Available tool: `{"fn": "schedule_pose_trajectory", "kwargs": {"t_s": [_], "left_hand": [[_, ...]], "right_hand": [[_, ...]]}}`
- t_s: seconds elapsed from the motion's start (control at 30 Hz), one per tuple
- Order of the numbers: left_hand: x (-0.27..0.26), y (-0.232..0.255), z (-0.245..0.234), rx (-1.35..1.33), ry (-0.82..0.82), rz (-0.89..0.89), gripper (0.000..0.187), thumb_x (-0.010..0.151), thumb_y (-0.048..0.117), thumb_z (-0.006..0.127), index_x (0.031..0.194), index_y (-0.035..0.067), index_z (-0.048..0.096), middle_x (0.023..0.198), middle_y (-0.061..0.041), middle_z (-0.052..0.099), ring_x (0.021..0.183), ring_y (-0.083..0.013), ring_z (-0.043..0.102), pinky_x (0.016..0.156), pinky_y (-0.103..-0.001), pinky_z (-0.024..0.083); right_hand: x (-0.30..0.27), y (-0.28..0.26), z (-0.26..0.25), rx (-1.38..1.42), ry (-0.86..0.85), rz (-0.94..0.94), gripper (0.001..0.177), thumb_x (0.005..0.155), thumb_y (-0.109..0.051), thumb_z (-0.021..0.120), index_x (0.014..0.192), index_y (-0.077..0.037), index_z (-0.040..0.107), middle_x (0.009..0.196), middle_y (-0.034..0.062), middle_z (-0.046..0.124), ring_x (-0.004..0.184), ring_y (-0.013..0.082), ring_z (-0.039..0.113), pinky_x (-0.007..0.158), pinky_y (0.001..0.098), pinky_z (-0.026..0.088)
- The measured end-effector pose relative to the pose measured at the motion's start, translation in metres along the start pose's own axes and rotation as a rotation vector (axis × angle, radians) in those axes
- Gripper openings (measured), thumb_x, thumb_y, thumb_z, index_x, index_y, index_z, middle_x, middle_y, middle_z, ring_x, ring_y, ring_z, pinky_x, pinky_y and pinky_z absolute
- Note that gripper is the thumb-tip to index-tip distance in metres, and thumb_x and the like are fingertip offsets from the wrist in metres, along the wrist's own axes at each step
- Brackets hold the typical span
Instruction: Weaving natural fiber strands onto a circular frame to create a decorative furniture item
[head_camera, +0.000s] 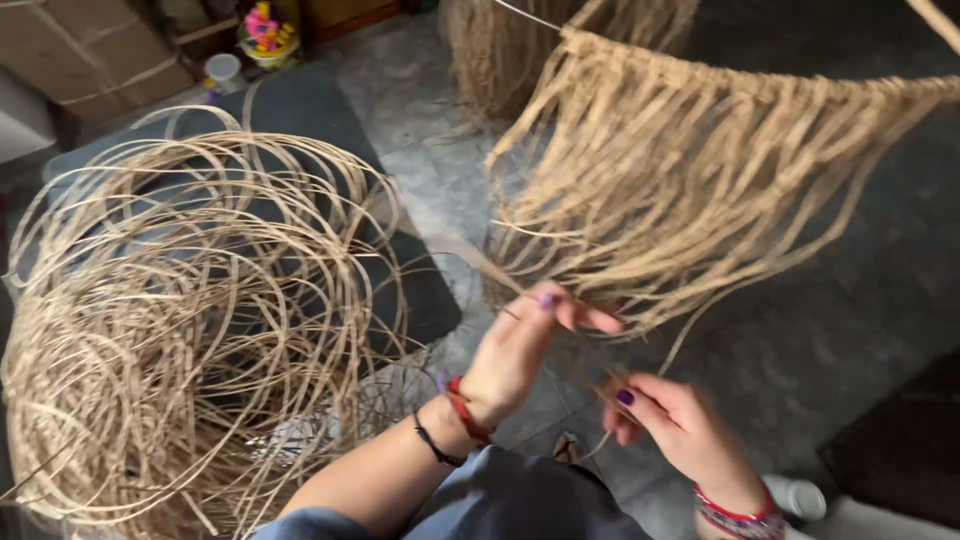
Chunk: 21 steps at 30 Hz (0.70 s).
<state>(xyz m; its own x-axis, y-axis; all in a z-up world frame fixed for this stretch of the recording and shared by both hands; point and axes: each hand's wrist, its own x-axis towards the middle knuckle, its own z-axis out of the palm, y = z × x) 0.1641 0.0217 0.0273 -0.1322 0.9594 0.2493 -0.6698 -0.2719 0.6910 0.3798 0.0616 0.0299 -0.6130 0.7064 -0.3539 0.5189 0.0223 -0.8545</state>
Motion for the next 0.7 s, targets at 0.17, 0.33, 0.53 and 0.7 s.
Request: {"fn": "schedule_pose_trajectory", "kwargs": {"t_s": [0.17,0.33,0.53,0.7], "left_hand": [[-0.003,-0.040,0.041,-0.142,-0.162,-0.337,0.035,0.112,0.042,0.043,0.102,0.009,0.048,0.123,-0.024,0.069,0.057,-0.0290,0.067,0.046,-0.027,0.048],[0.023,-0.051,0.057,-0.114,-0.157,-0.079,0.029,0.113,0.037,0.040,0.099,0.014,0.051,0.114,-0.021,0.072,0.131,-0.0394,0.059,0.121,-0.050,0.038],[0.015,-0.104,0.095,-0.239,-0.221,-0.320,0.035,0.111,0.044,0.046,0.104,0.009,0.046,0.123,-0.024,0.069,0.111,-0.0369,0.066,0.049,-0.033,0.054],[0.027,-0.116,0.110,-0.206,-0.199,-0.122,0.028,0.112,0.037,0.044,0.107,0.010,0.049,0.111,-0.027,0.069,0.126,-0.0403,0.061,0.121,-0.053,0.038]], "right_hand": [[-0.010,0.014,-0.008,0.078,0.209,-0.192,0.024,0.099,-0.013,0.054,0.104,-0.002,0.075,0.064,0.0064,0.074,0.042,0.0132,0.065,0.043,0.0275,0.059],[-0.046,0.048,-0.056,0.179,0.086,-0.018,0.031,0.099,-0.017,0.055,0.091,0.002,0.078,0.072,0.0093,0.081,0.051,0.0151,0.069,0.051,0.0279,0.060],[-0.060,0.044,-0.071,0.234,0.228,-0.113,0.029,0.099,-0.015,0.055,0.107,0.003,0.075,0.071,0.0126,0.078,0.045,0.0150,0.062,0.046,0.0263,0.054],[-0.078,0.069,-0.102,0.237,0.146,-0.129,0.031,0.099,-0.014,0.054,0.097,0.004,0.079,0.066,0.0102,0.076,0.044,0.0139,0.061,0.044,0.0277,0.056]]}}
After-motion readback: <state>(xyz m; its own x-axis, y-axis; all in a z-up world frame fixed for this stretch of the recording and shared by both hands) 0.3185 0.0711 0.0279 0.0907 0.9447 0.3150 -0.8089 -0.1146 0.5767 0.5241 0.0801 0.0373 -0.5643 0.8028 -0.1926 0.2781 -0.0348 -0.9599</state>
